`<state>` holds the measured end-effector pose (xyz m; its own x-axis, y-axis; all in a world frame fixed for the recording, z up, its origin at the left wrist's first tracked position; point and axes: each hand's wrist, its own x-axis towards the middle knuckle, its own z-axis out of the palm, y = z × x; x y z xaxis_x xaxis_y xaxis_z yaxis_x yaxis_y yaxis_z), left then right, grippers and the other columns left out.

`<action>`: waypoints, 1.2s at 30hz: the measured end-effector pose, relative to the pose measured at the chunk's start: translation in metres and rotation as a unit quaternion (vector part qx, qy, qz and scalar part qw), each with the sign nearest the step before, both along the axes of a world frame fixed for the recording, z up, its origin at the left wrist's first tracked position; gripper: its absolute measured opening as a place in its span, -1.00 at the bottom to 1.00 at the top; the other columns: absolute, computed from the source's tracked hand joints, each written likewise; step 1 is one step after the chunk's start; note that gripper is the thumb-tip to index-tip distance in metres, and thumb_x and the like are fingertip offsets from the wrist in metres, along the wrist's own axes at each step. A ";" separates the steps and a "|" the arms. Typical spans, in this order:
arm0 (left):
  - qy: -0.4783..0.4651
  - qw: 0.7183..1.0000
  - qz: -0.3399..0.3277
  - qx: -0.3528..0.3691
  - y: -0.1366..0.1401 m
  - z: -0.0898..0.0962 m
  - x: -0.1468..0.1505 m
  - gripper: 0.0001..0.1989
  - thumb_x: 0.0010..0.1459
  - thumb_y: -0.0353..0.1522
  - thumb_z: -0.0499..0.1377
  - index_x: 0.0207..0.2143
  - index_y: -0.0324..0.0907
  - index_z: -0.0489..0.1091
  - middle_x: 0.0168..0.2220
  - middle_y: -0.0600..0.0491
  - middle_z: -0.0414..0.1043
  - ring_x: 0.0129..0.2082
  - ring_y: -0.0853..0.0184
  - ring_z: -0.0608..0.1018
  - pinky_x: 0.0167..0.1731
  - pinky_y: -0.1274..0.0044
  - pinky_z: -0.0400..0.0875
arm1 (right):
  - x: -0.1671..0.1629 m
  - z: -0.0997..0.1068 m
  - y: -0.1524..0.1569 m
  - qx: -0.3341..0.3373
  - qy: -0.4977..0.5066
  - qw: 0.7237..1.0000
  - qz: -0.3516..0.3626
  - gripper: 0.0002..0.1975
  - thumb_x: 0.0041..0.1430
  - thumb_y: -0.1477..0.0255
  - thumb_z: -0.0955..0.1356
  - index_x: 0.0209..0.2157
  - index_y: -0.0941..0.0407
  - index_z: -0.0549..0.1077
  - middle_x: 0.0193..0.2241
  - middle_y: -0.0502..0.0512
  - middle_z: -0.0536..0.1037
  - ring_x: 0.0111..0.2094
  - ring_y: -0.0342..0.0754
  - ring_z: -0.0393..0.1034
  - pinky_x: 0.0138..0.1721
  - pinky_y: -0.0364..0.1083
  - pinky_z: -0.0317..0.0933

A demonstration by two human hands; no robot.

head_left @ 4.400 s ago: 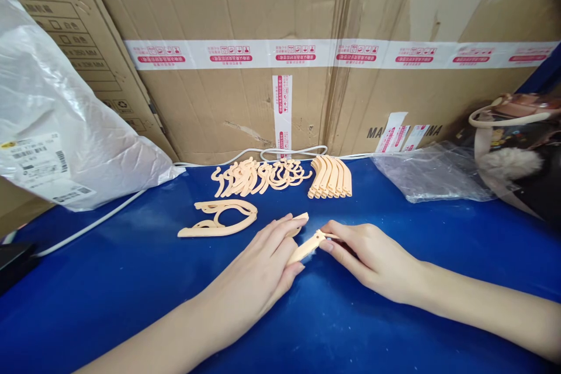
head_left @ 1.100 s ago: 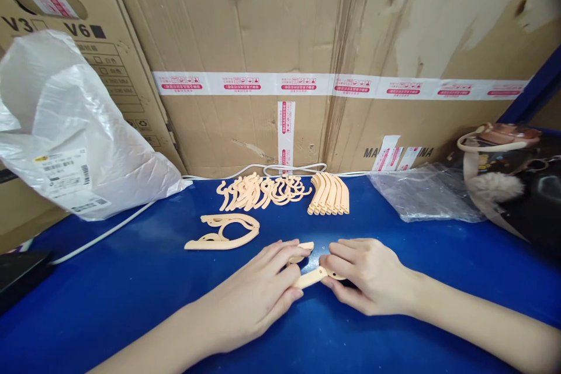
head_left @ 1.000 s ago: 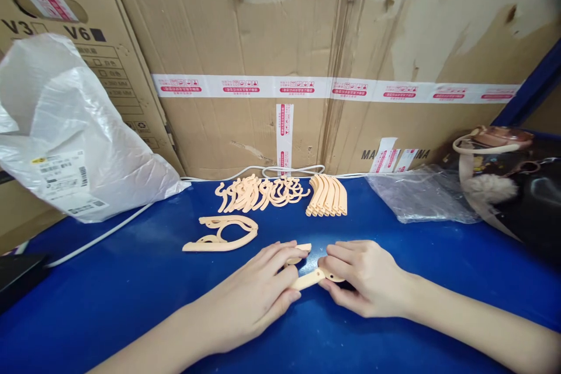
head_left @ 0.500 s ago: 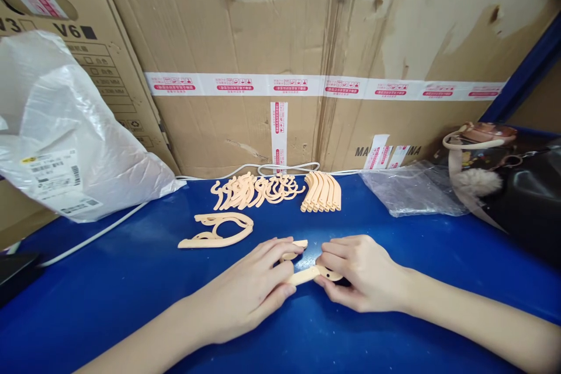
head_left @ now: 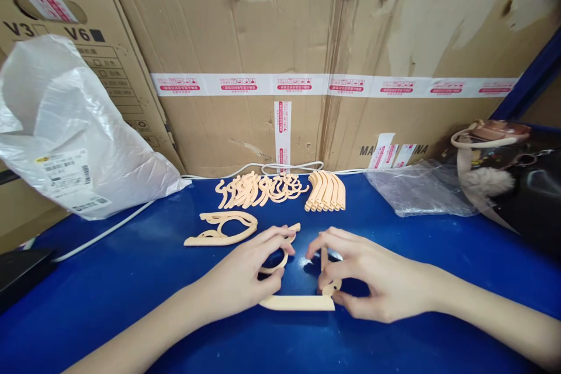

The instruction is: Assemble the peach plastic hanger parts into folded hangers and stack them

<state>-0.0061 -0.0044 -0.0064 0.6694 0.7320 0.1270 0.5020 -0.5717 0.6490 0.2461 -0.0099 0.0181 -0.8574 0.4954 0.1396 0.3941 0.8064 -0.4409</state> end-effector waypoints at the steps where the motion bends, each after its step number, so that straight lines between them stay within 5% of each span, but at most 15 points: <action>1: -0.012 1.000 0.007 0.000 0.000 0.000 0.000 -0.70 0.16 -0.52 0.03 -0.09 -0.06 0.32 0.23 0.03 0.16 0.24 0.23 0.22 -0.02 0.45 0.40 | 0.001 0.002 0.001 -0.009 -0.002 1.000 0.000 -0.82 0.11 0.53 0.33 -0.24 0.07 0.51 -0.05 0.11 0.38 0.08 -0.01 0.18 0.08 -0.06 0.08; 4: -0.024 0.999 0.026 0.024 0.001 0.000 0.002 -0.76 0.22 -0.47 0.04 -0.08 -0.06 0.32 0.10 0.03 0.31 0.13 0.25 0.35 0.07 0.39 0.30 | 0.002 0.006 0.002 -0.019 -0.013 1.000 -0.012 -0.75 0.18 0.54 0.30 -0.14 0.04 0.52 0.06 0.12 0.34 0.13 0.00 0.16 0.09 -0.05 0.09; 8: -0.015 0.999 0.030 0.038 0.001 -0.001 0.004 -0.80 0.28 -0.41 0.03 -0.07 -0.06 0.33 -0.01 0.05 0.37 0.03 0.28 0.41 0.07 0.41 0.27 | -0.001 0.000 -0.003 -0.014 0.005 1.000 -0.003 -0.68 0.03 0.67 0.28 -0.19 0.11 0.49 0.03 0.10 0.41 -0.08 -0.06 0.35 -0.05 -0.11 0.20; 11: -0.010 0.998 0.038 0.052 -0.001 -0.002 0.005 -0.82 0.29 -0.37 0.04 -0.07 -0.07 0.32 -0.03 0.05 0.37 0.00 0.29 0.42 0.05 0.43 0.28 | -0.006 -0.007 -0.010 -0.008 0.046 0.999 0.004 -0.94 0.04 0.50 0.39 -0.38 0.14 0.43 -0.05 0.07 0.48 -0.14 -0.03 0.38 -0.08 -0.07 0.20; 13: 0.001 0.997 0.041 0.059 -0.002 -0.002 0.005 -0.82 0.30 -0.36 0.05 -0.06 -0.07 0.31 -0.02 0.05 0.36 -0.01 0.30 0.42 0.03 0.43 0.30 | -0.009 -0.010 -0.015 -0.005 0.055 0.998 0.006 -0.84 0.07 0.37 0.42 -0.44 0.13 0.38 -0.11 0.07 0.51 -0.18 -0.03 0.38 -0.13 -0.07 0.20; 17: 0.029 0.996 0.034 0.076 -0.003 -0.002 0.005 -0.81 0.31 -0.35 0.04 -0.04 -0.07 0.30 0.00 0.05 0.35 0.00 0.29 0.41 0.01 0.43 0.31 | -0.011 -0.011 -0.022 -0.030 0.030 0.999 0.003 -0.86 0.09 0.48 0.38 -0.27 0.14 0.38 -0.23 0.07 0.51 -0.23 -0.07 0.36 -0.16 -0.10 0.20; 21: 0.037 0.995 0.020 0.095 -0.004 -0.001 0.006 -0.77 0.36 -0.37 -0.06 -0.01 -0.07 0.29 0.01 0.07 0.35 0.04 0.33 0.38 0.05 0.45 0.29 | -0.009 -0.009 -0.022 -0.048 0.022 0.999 -0.014 -0.62 0.05 0.65 0.32 -0.06 0.14 0.35 -0.17 0.08 0.48 -0.15 -0.08 0.32 -0.06 -0.11 0.17; 26: 0.045 0.994 0.001 0.102 -0.006 -0.001 0.005 -0.66 0.33 -0.46 -0.10 0.09 -0.05 0.25 0.09 0.07 0.32 0.11 0.35 0.34 0.11 0.45 0.25 | -0.009 -0.012 -0.012 -0.001 0.010 1.000 -0.004 -0.59 0.08 0.72 0.26 -0.07 0.09 0.40 -0.18 0.04 0.47 -0.11 -0.09 0.28 0.00 -0.08 0.11; 36: 0.056 0.993 -0.002 0.102 -0.001 -0.010 -0.007 -0.43 0.18 -0.61 -0.08 0.19 -0.01 0.11 0.14 0.08 0.31 0.11 0.30 0.36 0.12 0.35 0.24 | -0.002 -0.034 0.010 0.158 0.029 0.979 -0.124 -0.73 0.26 0.61 0.18 -0.16 0.07 0.43 -0.13 0.13 0.42 -0.15 0.00 0.31 -0.17 0.00 0.18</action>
